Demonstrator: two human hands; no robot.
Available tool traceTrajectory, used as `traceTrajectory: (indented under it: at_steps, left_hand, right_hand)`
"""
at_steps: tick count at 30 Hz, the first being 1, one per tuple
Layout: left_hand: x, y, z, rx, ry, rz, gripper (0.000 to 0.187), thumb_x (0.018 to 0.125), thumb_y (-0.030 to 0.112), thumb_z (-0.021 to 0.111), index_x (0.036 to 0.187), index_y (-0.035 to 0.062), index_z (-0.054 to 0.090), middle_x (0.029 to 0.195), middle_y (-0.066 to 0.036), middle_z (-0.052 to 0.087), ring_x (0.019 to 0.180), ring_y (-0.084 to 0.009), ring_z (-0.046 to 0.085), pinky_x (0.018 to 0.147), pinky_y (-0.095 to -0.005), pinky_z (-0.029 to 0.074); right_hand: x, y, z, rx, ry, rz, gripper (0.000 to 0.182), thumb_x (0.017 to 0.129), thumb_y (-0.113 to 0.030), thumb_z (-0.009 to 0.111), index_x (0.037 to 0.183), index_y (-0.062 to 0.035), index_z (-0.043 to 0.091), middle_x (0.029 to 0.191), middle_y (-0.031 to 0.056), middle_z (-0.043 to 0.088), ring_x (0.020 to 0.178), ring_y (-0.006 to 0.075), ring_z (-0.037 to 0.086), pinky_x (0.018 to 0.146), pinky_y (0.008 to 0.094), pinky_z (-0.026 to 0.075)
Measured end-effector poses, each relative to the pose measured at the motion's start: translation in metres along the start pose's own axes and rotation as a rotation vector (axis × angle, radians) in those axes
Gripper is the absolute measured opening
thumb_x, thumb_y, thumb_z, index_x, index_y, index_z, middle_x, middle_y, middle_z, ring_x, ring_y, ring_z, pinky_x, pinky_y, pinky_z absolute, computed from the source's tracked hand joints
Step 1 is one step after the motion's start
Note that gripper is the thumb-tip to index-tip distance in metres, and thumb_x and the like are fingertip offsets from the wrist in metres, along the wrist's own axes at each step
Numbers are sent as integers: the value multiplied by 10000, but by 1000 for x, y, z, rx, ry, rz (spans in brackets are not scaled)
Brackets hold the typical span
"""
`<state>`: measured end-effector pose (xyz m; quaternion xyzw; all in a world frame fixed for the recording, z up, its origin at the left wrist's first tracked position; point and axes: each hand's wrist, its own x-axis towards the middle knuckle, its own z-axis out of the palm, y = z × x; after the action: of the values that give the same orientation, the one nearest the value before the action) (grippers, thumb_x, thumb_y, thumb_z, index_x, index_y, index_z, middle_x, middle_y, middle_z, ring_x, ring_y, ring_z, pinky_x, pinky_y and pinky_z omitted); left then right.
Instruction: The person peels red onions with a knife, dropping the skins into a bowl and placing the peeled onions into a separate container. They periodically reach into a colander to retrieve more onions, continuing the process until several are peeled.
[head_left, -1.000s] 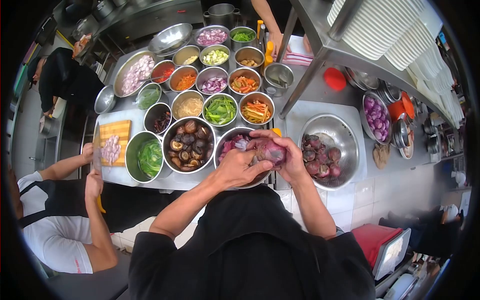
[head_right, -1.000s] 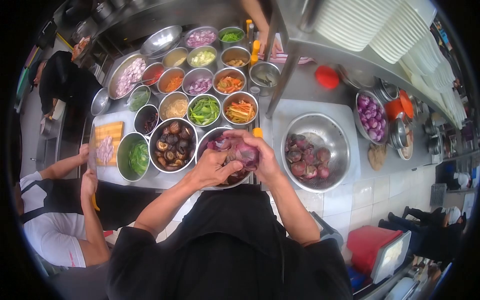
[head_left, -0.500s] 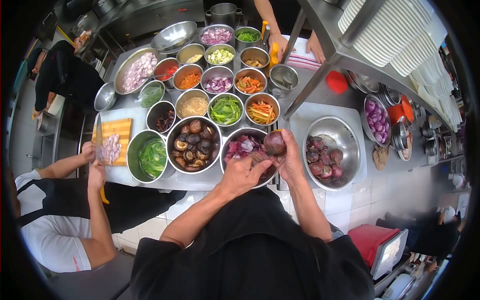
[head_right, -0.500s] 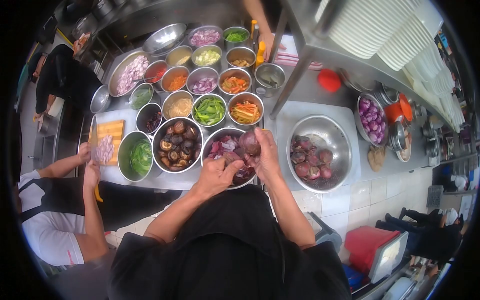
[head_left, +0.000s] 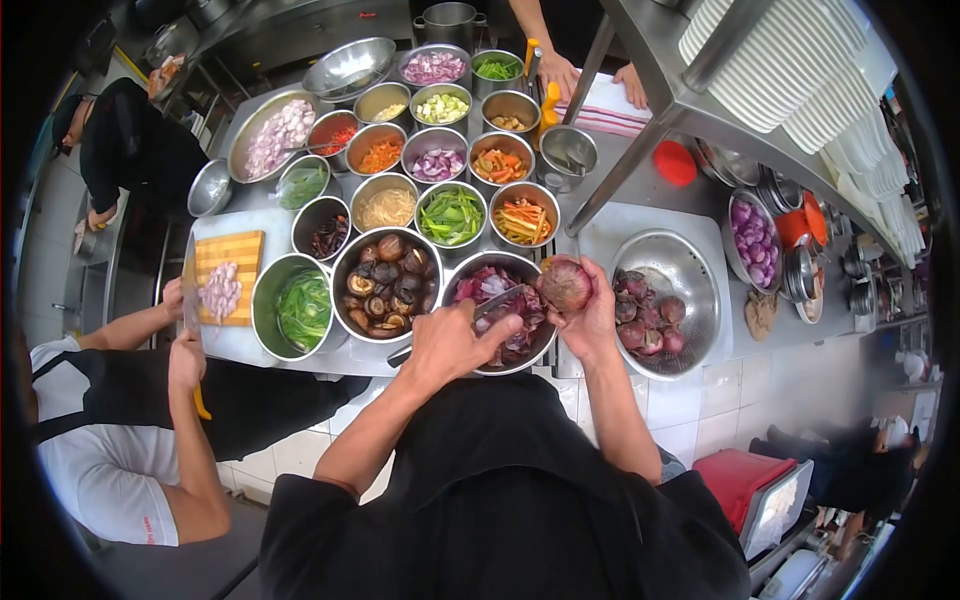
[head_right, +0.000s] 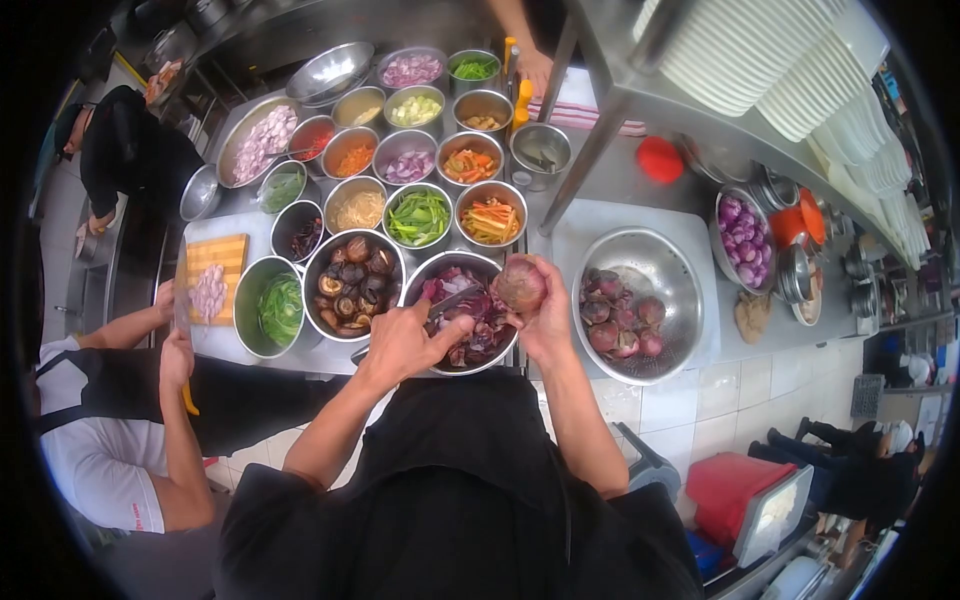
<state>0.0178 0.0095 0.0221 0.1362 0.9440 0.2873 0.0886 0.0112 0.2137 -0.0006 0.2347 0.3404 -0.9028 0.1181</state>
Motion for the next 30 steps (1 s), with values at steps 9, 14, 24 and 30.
traceTrajectory:
  at_steps: [9, 14, 24, 30]
  left_hand:
    - [5, 6, -3, -248, -91, -96, 732, 737, 634, 646, 784, -96, 629, 599, -227, 604, 602, -362, 641, 600, -427, 500]
    - [6, 13, 0, -369, -81, -20, 755, 672, 641, 700, 775, -104, 631, 597, -224, 595, 585, -346, 628, 580, -400, 488]
    - [2, 21, -9, -409, -49, 57, 703, 618, 582, 769, 776, -90, 637, 612, -228, 600, 579, -356, 622, 576, -394, 491]
    - [13, 6, -5, -251, -19, 248, 824, 553, 661, 761, 708, -131, 594, 606, -260, 592, 579, -388, 629, 563, -411, 510]
  right_hand:
    - [-7, 1, 3, -47, -239, -97, 379, 928, -385, 385, 1024, -72, 577, 887, 83, 623, 673, 141, 591, 409, 227, 356]
    - [-8, 14, 10, -33, -189, -223, 379, 929, -366, 388, 954, -35, 571, 853, 85, 607, 677, 148, 590, 457, 254, 437]
    - [-22, 19, 22, -19, -205, -221, 361, 926, -318, 384, 964, -15, 576, 910, 122, 630, 823, 209, 621, 761, 336, 516]
    - [-31, 21, 29, -132, -104, -44, 328, 929, -310, 430, 1037, -26, 553, 917, 80, 602, 851, 177, 616, 779, 316, 515]
